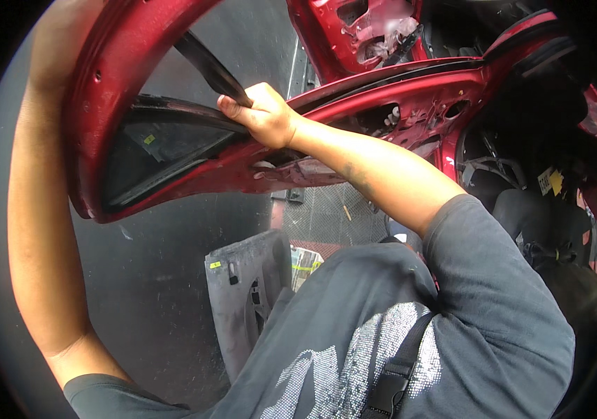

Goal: The person installs a black rubber weather stripping along the perimeter of a red car door frame. They align and press the strip into place by hand, working around the curved edges and corners of the door.

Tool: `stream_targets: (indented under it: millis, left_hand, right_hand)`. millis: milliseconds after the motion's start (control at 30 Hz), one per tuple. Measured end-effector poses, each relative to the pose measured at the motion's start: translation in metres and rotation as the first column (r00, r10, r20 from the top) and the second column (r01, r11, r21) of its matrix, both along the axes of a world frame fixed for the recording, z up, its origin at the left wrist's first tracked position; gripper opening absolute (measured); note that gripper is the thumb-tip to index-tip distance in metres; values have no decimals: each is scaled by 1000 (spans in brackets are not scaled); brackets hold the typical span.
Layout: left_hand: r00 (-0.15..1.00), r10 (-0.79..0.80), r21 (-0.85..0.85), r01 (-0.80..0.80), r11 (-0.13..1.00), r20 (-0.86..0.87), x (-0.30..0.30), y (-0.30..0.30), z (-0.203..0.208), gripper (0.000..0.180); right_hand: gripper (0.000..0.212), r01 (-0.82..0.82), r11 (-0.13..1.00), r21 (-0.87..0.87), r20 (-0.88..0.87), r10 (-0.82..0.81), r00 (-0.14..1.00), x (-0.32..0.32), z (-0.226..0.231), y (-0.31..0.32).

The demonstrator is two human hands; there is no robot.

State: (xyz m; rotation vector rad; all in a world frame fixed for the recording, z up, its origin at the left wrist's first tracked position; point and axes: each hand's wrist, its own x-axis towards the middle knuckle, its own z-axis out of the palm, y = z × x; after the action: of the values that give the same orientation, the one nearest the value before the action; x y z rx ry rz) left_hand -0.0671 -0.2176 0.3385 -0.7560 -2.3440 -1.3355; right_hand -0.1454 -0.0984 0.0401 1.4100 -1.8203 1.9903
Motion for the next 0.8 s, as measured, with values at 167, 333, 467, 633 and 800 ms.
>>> stream_targets:
  millis: [167,333,467,633,800]
  left_hand:
    - [889,-457,79,457,886,-12,-5,-25,7,33]
    - [990,-126,28,128,991,-58,9,-15,-5,35]
    - [988,-141,2,141,990,-58,8,-7,-7,36]
    - [943,-312,279,272,921,113,14,26,-12,40]
    - [996,-85,188,87,978,-17,17,27,-13,39]
  right_hand:
    - [46,-259,949,182,277,203,939,-3,26,20]
    - [42,-474,881,5,198,463,864,-4,62,39]
    - [85,-597,785,-163,367,611,702,-3,63,26]
    - [86,-518,852,-70,305,513,802,-10,55,17]
    - [86,-435,899,-62,226,437,871,-17,48,4]
